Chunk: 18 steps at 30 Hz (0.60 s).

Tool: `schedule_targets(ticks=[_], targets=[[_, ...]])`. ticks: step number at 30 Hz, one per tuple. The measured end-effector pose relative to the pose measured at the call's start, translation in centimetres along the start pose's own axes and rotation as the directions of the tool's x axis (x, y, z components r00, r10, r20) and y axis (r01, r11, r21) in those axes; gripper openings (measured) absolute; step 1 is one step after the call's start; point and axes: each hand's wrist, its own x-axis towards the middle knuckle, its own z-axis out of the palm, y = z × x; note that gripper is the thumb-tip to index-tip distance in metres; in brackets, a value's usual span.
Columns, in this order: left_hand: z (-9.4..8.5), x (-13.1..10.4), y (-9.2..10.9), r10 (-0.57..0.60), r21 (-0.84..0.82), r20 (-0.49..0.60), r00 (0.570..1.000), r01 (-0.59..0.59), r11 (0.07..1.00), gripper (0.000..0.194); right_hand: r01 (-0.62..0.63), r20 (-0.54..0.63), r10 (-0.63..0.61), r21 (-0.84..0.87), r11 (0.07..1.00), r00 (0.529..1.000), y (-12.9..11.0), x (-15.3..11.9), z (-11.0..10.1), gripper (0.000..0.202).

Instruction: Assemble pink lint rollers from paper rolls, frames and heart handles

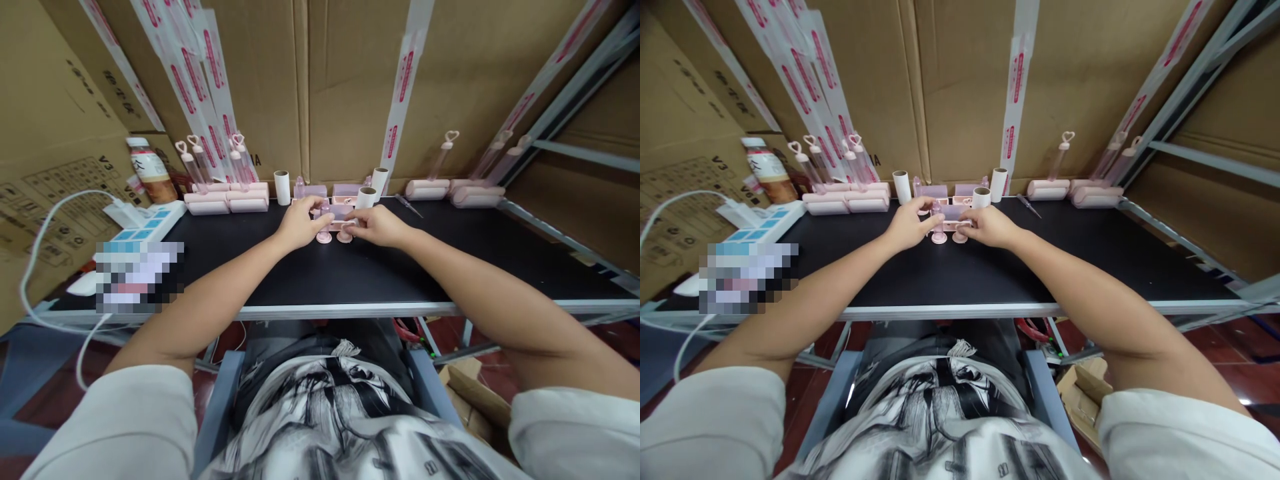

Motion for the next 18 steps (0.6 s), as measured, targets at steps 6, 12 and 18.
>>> schedule_targets(ticks=[6,12,18], targets=[[0.0,0.1,-0.4,0.045,-0.055,-0.024,0.999,-0.047,0.997,0.028,0.065,-0.023,-0.064,0.061,0.996,0.998,0.4,0.0,0.3,0.021],[-1.3,0.7,0.1,-0.06,-0.433,-0.112,0.992,0.005,0.902,0.03,0.118,-0.208,-0.019,0.479,0.87,0.978,1.3,0.0,-0.3,0.037],[-2.4,0.5,1.8,-0.193,-0.675,-0.081,0.978,0.088,0.732,0.057,0.106,-0.136,-0.016,0.681,0.724,0.991,0.1,-0.3,-0.7,0.06]])
